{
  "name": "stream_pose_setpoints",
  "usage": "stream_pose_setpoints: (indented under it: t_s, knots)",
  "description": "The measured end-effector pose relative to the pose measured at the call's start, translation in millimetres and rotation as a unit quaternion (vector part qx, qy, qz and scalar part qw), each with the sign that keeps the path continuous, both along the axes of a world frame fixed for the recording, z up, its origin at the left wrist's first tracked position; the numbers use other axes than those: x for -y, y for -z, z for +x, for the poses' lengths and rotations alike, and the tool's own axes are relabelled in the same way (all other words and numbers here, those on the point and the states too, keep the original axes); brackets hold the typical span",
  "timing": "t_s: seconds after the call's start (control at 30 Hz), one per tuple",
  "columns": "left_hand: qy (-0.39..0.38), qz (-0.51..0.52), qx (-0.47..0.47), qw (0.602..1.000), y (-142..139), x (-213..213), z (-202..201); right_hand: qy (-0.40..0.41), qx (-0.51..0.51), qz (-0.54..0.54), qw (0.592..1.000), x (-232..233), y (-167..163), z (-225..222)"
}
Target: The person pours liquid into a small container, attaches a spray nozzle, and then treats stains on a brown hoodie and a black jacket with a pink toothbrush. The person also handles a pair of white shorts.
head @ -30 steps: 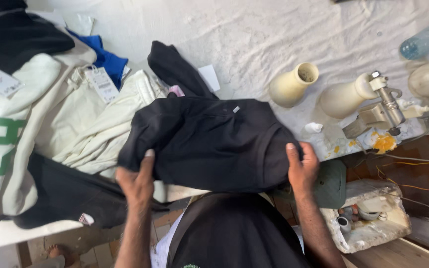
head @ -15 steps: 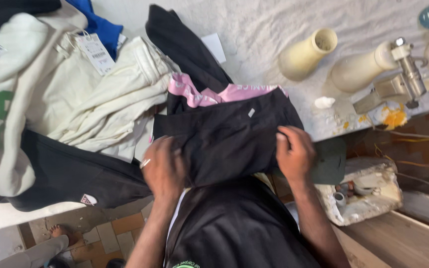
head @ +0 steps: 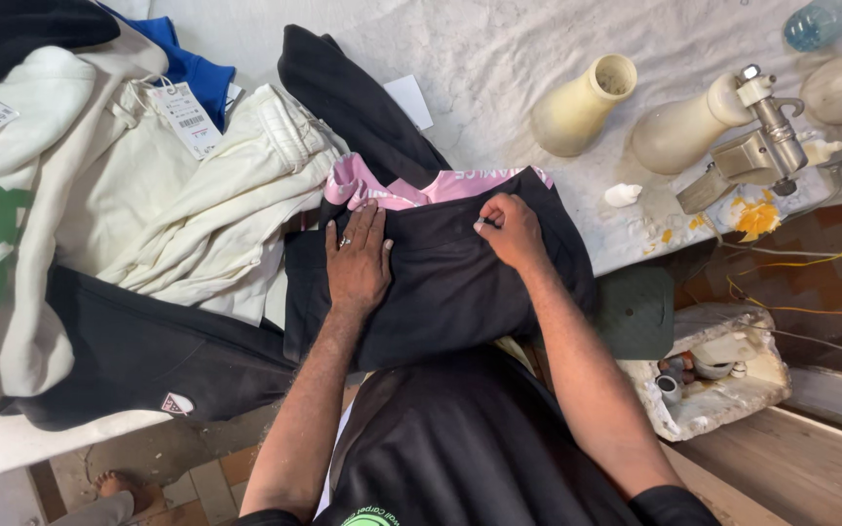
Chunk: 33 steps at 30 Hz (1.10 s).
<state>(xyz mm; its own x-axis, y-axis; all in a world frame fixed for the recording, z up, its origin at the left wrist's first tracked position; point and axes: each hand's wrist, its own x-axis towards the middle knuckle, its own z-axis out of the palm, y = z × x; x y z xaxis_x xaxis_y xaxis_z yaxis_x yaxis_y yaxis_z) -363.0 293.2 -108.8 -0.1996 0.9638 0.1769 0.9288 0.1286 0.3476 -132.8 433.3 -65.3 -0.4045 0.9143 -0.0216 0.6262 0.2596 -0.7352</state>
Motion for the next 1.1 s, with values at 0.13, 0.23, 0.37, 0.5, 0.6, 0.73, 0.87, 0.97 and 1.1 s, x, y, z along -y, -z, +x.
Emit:
stream_pose_setpoints:
  t_s: [0.13, 0.23, 0.37, 0.5, 0.6, 0.73, 0.87, 0.97, 1.1]
  knots:
    - [-0.006, 0.023, 0.028, 0.999, -9.1, 1.4, 5.6, 0.012, 0.038, -0.076, 0.996, -12.3, -8.2, -1.6]
    - [-0.008, 0.054, 0.101, 0.993, -21.7, -7.8, 20.3, 0.029, 0.024, -0.184, 0.982, -17.4, -17.6, -2.1]
    - [0.127, 0.059, 0.21, 0.968, -29.4, -48.0, 51.8, 0.017, 0.125, -0.151, 0.981, -20.7, -25.3, -8.9]
    - [0.18, 0.043, 0.078, 0.98, -26.9, -81.0, 57.6, 0.013, 0.183, -0.114, 0.976, -17.7, -22.9, -15.7]
    - [0.168, 0.049, 0.082, 0.981, -24.4, -86.6, 55.6, 0.012, 0.141, -0.044, 0.989, -12.4, -17.4, -12.3]
    - [0.111, -0.008, 0.126, 0.986, -33.0, -94.6, 64.5, 0.031, 0.077, -0.039, 0.996, -6.0, -9.8, -2.2]
    - [0.064, -0.121, 0.115, 0.984, -39.4, -116.8, 77.1, 0.045, -0.066, 0.064, 0.995, 4.0, -5.0, 5.9]
    - [0.1, -0.067, 0.123, 0.985, -37.5, -133.1, 80.4, 0.085, -0.1, 0.154, 0.979, 18.5, -0.8, 10.3]
    - [0.147, -0.207, 0.133, 0.958, -36.9, -161.2, 86.5, 0.072, -0.069, 0.289, 0.952, 42.0, 4.4, 15.3]
